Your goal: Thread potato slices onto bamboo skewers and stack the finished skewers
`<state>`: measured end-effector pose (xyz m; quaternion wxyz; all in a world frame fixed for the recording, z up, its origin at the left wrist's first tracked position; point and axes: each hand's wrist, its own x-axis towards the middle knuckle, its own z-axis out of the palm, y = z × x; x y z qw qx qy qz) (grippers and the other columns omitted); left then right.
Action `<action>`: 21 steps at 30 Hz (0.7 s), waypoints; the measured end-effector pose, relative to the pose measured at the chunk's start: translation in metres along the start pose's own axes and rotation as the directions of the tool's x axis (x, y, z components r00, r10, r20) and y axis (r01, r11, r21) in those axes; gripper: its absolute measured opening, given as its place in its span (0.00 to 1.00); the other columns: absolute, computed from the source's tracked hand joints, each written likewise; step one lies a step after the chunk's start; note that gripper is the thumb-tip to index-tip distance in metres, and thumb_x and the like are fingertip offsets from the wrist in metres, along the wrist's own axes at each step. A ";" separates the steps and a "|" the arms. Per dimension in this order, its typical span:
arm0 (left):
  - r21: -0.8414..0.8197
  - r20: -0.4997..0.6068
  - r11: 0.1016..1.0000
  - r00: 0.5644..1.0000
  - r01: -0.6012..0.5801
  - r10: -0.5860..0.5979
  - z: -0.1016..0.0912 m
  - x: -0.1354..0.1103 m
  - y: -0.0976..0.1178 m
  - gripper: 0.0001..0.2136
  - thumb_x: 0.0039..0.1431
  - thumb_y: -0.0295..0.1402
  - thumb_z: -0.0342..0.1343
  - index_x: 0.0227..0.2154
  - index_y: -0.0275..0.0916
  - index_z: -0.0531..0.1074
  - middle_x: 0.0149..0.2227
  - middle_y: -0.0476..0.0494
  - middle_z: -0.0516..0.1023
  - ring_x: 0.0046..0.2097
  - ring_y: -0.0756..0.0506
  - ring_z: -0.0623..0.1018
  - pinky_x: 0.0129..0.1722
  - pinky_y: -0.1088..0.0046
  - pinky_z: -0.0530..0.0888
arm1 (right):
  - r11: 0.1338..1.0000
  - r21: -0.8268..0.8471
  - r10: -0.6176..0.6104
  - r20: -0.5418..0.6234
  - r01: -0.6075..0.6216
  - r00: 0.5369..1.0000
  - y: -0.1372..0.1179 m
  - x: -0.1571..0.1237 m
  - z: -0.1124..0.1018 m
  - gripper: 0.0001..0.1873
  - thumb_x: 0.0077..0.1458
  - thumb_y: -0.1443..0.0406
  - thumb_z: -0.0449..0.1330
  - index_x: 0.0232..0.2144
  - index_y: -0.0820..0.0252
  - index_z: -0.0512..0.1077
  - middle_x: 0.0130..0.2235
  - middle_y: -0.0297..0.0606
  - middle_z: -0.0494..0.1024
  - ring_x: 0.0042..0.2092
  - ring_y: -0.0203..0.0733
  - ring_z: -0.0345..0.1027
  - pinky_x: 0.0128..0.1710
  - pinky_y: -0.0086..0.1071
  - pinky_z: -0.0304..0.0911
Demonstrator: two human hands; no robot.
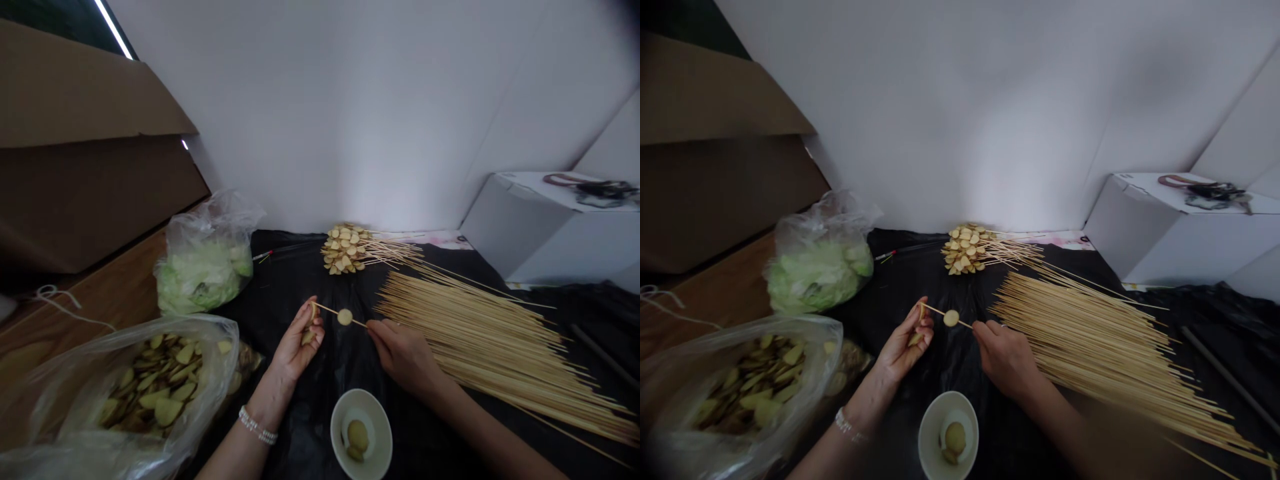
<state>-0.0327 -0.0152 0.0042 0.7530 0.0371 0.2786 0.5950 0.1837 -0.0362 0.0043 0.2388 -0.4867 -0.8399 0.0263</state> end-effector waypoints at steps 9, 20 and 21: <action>-0.095 -0.047 0.995 0.999 -0.008 0.004 -0.001 0.002 0.008 0.10 0.60 0.22 0.49 0.42 0.34 0.71 0.30 0.45 0.72 0.25 0.57 0.70 0.21 0.86 0.68 | 1.000 0.009 -0.021 -0.014 0.021 1.000 0.001 0.000 -0.003 0.15 0.63 0.66 0.47 0.38 0.58 0.73 0.29 0.36 0.73 0.32 0.35 0.67 0.32 0.27 0.56; -0.088 -0.067 0.995 0.997 -0.039 0.033 0.000 0.002 0.009 0.11 0.58 0.22 0.51 0.42 0.36 0.72 0.29 0.47 0.71 0.26 0.56 0.70 0.21 0.86 0.67 | 0.999 -0.025 -0.044 -0.017 0.044 0.999 0.002 -0.001 -0.001 0.14 0.62 0.67 0.47 0.40 0.57 0.73 0.29 0.35 0.73 0.30 0.34 0.65 0.30 0.27 0.53; -0.085 -0.067 0.995 0.997 -0.041 0.035 0.000 0.002 0.009 0.11 0.58 0.22 0.51 0.42 0.36 0.72 0.29 0.47 0.71 0.26 0.56 0.70 0.21 0.86 0.67 | 0.999 -0.026 -0.045 -0.016 0.045 0.999 0.003 -0.001 -0.001 0.14 0.61 0.67 0.47 0.40 0.57 0.73 0.29 0.35 0.73 0.30 0.34 0.65 0.29 0.27 0.53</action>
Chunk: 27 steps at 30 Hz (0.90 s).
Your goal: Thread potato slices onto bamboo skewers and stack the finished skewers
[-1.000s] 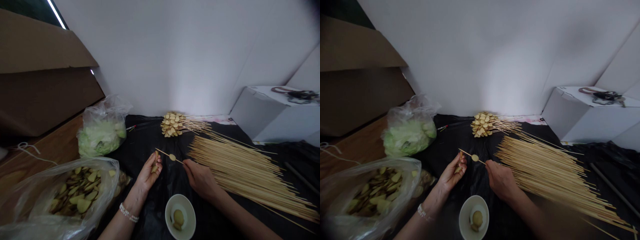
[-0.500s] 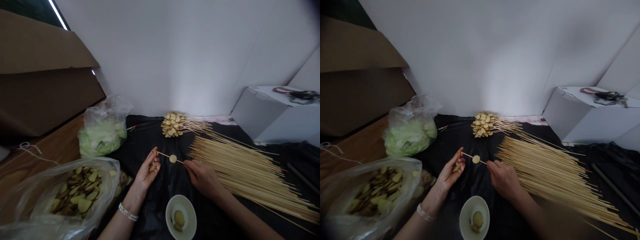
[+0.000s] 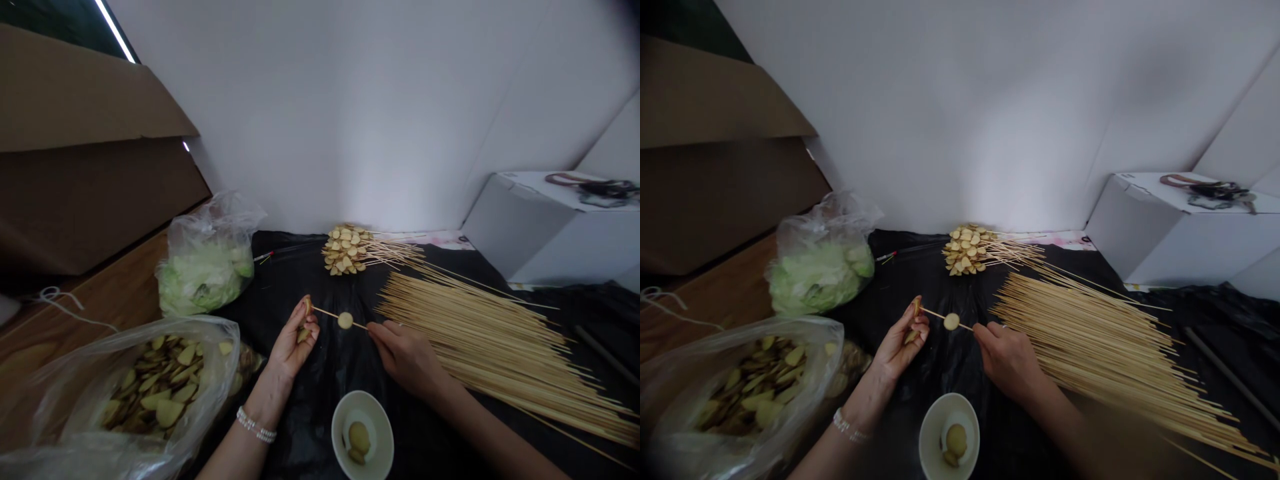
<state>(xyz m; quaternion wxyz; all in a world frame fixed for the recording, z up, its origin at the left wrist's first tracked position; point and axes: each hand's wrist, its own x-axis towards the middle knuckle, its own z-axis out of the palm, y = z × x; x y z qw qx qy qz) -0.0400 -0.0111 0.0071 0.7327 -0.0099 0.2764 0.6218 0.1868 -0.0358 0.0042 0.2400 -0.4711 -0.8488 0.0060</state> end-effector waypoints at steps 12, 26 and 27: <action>-0.002 -0.053 1.000 0.999 -0.006 0.006 -0.002 0.003 0.001 0.11 0.57 0.20 0.52 0.42 0.35 0.72 0.29 0.47 0.74 0.24 0.57 0.69 0.19 0.86 0.66 | 0.993 -0.089 -0.070 0.047 0.074 0.996 0.000 -0.001 -0.002 0.13 0.59 0.69 0.49 0.40 0.58 0.72 0.28 0.34 0.72 0.28 0.34 0.64 0.27 0.29 0.50; -0.048 -0.065 0.998 0.997 0.043 -0.046 -0.001 0.002 -0.001 0.06 0.58 0.22 0.52 0.33 0.34 0.73 0.29 0.46 0.74 0.25 0.56 0.70 0.21 0.85 0.68 | 0.991 -0.106 -0.085 0.024 0.087 0.996 0.002 -0.002 0.002 0.14 0.58 0.71 0.49 0.40 0.58 0.72 0.28 0.34 0.71 0.28 0.33 0.62 0.27 0.29 0.50; -0.055 -0.064 0.997 0.997 0.047 -0.051 -0.001 0.002 -0.002 0.06 0.59 0.22 0.51 0.34 0.33 0.73 0.29 0.46 0.74 0.25 0.56 0.70 0.21 0.85 0.68 | 0.991 -0.105 -0.084 0.015 0.085 0.996 0.002 -0.002 0.002 0.14 0.58 0.71 0.49 0.40 0.58 0.72 0.28 0.34 0.71 0.28 0.33 0.62 0.27 0.29 0.50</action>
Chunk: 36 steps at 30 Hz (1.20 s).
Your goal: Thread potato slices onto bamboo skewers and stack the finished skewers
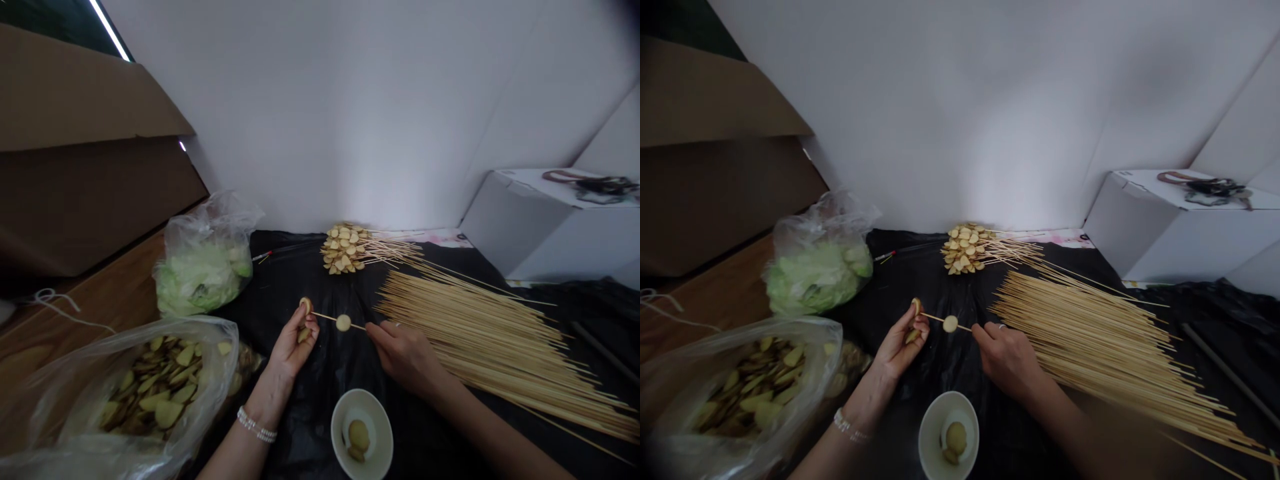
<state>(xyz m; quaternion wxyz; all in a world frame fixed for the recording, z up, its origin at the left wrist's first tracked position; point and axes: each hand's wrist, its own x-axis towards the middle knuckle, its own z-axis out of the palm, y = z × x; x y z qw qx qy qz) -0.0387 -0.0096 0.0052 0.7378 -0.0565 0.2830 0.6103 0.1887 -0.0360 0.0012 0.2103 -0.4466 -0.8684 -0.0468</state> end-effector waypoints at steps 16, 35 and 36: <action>0.020 -0.016 1.000 1.000 0.005 -0.005 -0.001 0.001 -0.005 0.06 0.59 0.23 0.51 0.34 0.35 0.73 0.28 0.46 0.72 0.27 0.55 0.72 0.23 0.84 0.70 | 1.000 0.004 0.023 -0.044 -0.022 0.999 0.001 0.000 0.001 0.13 0.58 0.70 0.50 0.40 0.58 0.73 0.27 0.34 0.71 0.27 0.33 0.62 0.28 0.28 0.51; 0.044 -0.023 0.996 0.997 0.080 -0.079 -0.007 0.003 -0.007 0.06 0.58 0.24 0.51 0.34 0.34 0.73 0.28 0.45 0.71 0.27 0.53 0.71 0.22 0.82 0.70 | 1.000 0.007 -0.003 -0.016 0.003 1.000 -0.004 0.000 0.002 0.12 0.59 0.71 0.50 0.39 0.59 0.72 0.27 0.33 0.71 0.28 0.34 0.64 0.27 0.30 0.48; 0.047 -0.024 0.995 0.996 0.086 -0.085 -0.008 0.003 -0.007 0.05 0.58 0.24 0.51 0.34 0.34 0.72 0.28 0.45 0.72 0.27 0.53 0.72 0.22 0.81 0.70 | 1.000 0.006 -0.002 -0.019 0.003 1.000 -0.004 -0.001 0.002 0.12 0.59 0.71 0.50 0.39 0.59 0.72 0.27 0.33 0.71 0.28 0.34 0.64 0.27 0.30 0.48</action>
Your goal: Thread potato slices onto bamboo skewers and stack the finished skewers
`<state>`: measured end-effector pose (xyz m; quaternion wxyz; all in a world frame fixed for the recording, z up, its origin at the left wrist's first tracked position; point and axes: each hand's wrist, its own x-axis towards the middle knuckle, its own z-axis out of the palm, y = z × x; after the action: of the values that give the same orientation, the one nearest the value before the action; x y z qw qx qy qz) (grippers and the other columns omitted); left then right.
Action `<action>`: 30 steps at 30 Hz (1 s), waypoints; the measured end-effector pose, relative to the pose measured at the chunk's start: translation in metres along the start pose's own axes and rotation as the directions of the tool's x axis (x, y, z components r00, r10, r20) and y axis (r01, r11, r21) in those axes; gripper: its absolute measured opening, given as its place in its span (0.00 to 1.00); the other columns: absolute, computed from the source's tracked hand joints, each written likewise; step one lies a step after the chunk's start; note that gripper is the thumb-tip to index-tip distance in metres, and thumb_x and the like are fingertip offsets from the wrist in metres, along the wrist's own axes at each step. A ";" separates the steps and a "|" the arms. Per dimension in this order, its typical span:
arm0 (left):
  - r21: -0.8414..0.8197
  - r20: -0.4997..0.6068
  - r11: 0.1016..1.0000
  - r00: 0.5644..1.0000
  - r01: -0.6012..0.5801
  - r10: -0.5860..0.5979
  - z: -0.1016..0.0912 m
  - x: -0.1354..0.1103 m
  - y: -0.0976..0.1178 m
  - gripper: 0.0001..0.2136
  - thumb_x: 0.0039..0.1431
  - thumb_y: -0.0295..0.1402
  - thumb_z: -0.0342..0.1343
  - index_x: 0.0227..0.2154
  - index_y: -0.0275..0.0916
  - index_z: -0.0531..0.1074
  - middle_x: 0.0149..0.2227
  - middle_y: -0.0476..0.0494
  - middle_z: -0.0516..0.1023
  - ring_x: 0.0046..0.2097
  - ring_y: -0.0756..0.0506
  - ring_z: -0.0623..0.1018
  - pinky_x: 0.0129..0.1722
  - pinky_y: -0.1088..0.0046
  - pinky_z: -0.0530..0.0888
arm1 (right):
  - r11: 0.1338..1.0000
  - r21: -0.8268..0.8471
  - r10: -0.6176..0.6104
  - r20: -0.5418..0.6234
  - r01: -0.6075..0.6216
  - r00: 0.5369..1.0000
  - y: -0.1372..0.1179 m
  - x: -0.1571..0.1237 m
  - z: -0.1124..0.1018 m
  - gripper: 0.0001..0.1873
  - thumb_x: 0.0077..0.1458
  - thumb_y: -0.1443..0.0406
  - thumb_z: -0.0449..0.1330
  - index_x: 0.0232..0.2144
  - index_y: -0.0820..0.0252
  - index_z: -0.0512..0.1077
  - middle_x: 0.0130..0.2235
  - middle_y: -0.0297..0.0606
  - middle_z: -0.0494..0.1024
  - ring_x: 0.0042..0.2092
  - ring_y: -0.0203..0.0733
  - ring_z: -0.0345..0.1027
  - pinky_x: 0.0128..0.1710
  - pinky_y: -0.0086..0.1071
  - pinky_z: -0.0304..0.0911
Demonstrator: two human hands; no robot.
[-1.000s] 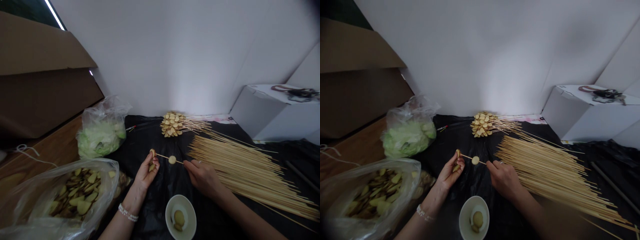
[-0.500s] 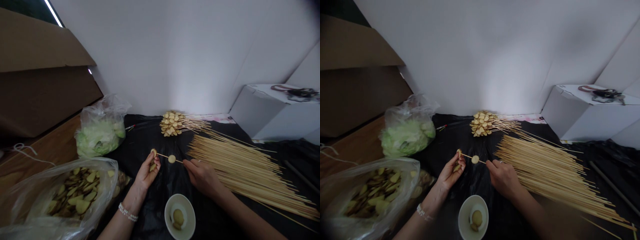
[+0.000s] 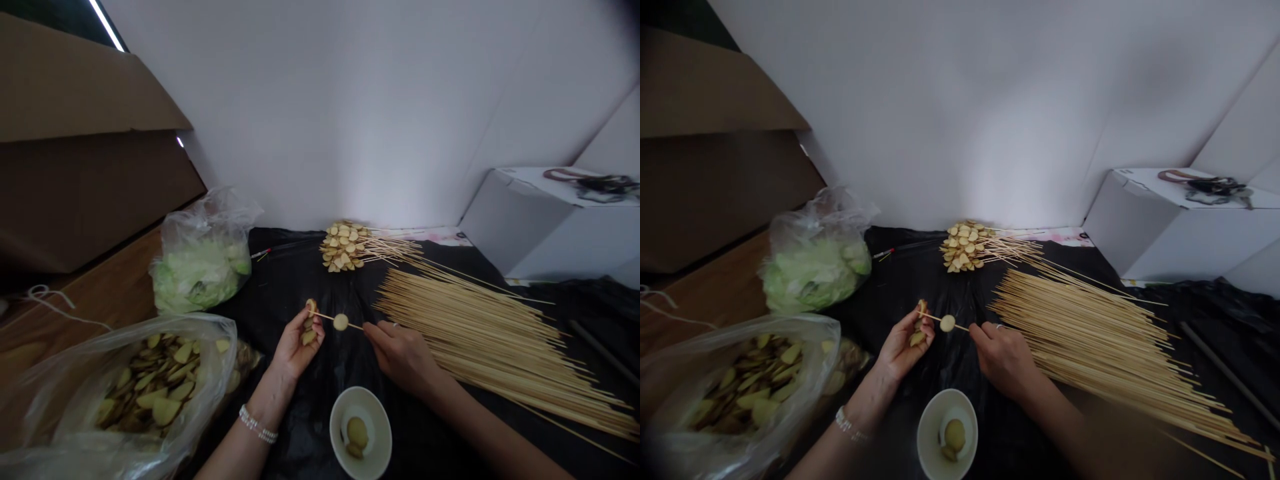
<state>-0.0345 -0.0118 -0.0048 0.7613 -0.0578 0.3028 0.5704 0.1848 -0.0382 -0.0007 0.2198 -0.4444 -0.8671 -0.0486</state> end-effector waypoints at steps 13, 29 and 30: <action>0.033 -0.007 0.998 0.998 0.056 -0.056 -0.004 0.002 -0.001 0.04 0.57 0.25 0.52 0.33 0.33 0.72 0.28 0.43 0.73 0.26 0.53 0.72 0.22 0.81 0.70 | 1.000 0.019 0.009 0.074 -0.010 0.997 -0.001 -0.003 0.011 0.12 0.60 0.69 0.49 0.41 0.59 0.71 0.29 0.33 0.72 0.29 0.34 0.64 0.27 0.29 0.48; 0.079 -0.033 0.994 0.997 0.072 -0.069 -0.002 0.001 -0.003 0.04 0.58 0.26 0.51 0.34 0.32 0.71 0.27 0.45 0.72 0.25 0.53 0.72 0.21 0.82 0.70 | 0.999 0.027 0.015 0.090 -0.018 0.996 -0.001 -0.004 0.014 0.12 0.61 0.69 0.48 0.39 0.58 0.71 0.28 0.33 0.71 0.28 0.34 0.65 0.27 0.30 0.48; 0.080 -0.036 0.994 0.997 0.073 -0.071 -0.001 0.000 -0.003 0.04 0.58 0.26 0.51 0.33 0.32 0.71 0.27 0.45 0.72 0.25 0.54 0.72 0.21 0.82 0.69 | 0.999 0.029 0.016 0.087 -0.018 0.996 -0.001 -0.004 0.014 0.12 0.61 0.69 0.48 0.40 0.58 0.71 0.28 0.33 0.71 0.28 0.34 0.65 0.27 0.30 0.48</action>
<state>-0.0326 -0.0130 -0.0064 0.7780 -0.0473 0.3360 0.5288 0.1816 -0.0376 -0.0149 0.1890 -0.4501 -0.8726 -0.0146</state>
